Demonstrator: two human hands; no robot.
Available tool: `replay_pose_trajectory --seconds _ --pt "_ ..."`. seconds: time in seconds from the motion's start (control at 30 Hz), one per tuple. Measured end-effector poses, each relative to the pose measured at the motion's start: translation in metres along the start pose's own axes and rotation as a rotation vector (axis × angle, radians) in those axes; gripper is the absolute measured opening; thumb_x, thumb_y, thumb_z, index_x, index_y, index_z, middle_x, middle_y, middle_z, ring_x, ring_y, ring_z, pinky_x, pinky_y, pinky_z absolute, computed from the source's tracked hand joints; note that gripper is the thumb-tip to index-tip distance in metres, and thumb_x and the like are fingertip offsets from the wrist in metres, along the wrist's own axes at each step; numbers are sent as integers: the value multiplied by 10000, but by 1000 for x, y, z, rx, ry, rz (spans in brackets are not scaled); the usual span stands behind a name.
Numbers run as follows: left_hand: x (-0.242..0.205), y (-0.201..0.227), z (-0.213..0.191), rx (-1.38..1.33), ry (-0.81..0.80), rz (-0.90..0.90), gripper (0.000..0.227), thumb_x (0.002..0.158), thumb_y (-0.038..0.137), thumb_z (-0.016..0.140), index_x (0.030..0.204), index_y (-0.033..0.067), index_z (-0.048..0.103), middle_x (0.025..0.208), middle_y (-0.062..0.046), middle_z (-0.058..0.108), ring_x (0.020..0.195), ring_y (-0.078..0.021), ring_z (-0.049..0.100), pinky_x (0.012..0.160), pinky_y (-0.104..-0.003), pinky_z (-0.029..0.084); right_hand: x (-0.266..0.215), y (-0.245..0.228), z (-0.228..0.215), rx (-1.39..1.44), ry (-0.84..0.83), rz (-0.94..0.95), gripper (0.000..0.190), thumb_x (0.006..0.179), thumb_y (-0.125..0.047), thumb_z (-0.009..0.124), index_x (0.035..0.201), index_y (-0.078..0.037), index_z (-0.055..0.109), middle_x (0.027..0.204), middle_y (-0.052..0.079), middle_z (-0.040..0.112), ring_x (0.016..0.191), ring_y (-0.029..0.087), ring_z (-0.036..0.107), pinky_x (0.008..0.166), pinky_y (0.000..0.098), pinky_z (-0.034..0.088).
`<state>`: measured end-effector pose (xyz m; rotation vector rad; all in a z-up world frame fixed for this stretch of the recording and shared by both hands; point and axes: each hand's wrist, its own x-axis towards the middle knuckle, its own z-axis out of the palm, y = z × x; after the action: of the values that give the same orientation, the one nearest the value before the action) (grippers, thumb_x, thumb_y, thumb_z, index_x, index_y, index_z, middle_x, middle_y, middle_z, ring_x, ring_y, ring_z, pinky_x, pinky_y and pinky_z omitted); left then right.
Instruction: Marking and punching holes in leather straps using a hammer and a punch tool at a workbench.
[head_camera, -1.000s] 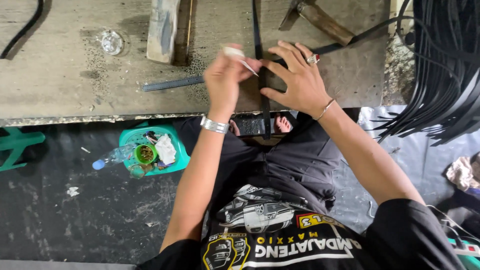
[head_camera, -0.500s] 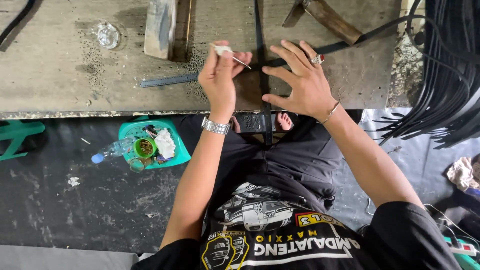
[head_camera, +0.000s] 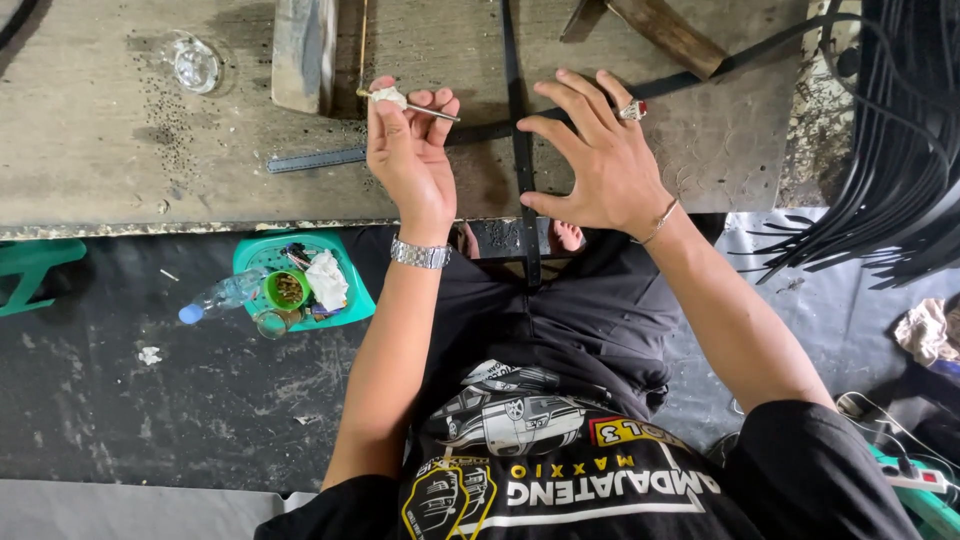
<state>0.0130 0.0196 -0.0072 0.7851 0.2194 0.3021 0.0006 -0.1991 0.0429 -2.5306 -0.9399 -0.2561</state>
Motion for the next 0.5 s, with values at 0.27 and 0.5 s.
replay_pose_trajectory --seconds 0.27,0.5 --pt "-2 0 -1 -21 21 -6 382 1046 339 602 1279 41 549 930 -123 637 908 -315 704 878 -439 635 3 -1 -2 -4 -37 13 805 813 -554 813 1420 -55 642 1459 194 548 1419 384 473 1218 550 237" --pt "-3 2 1 15 -1 -22 391 1048 351 599 1285 43 554 923 -122 641 887 -319 705 865 -432 637 4 -2 -3 -1 -77 28 877 767 -600 805 1433 -57 631 1469 193 517 1429 388 448 1220 558 212"
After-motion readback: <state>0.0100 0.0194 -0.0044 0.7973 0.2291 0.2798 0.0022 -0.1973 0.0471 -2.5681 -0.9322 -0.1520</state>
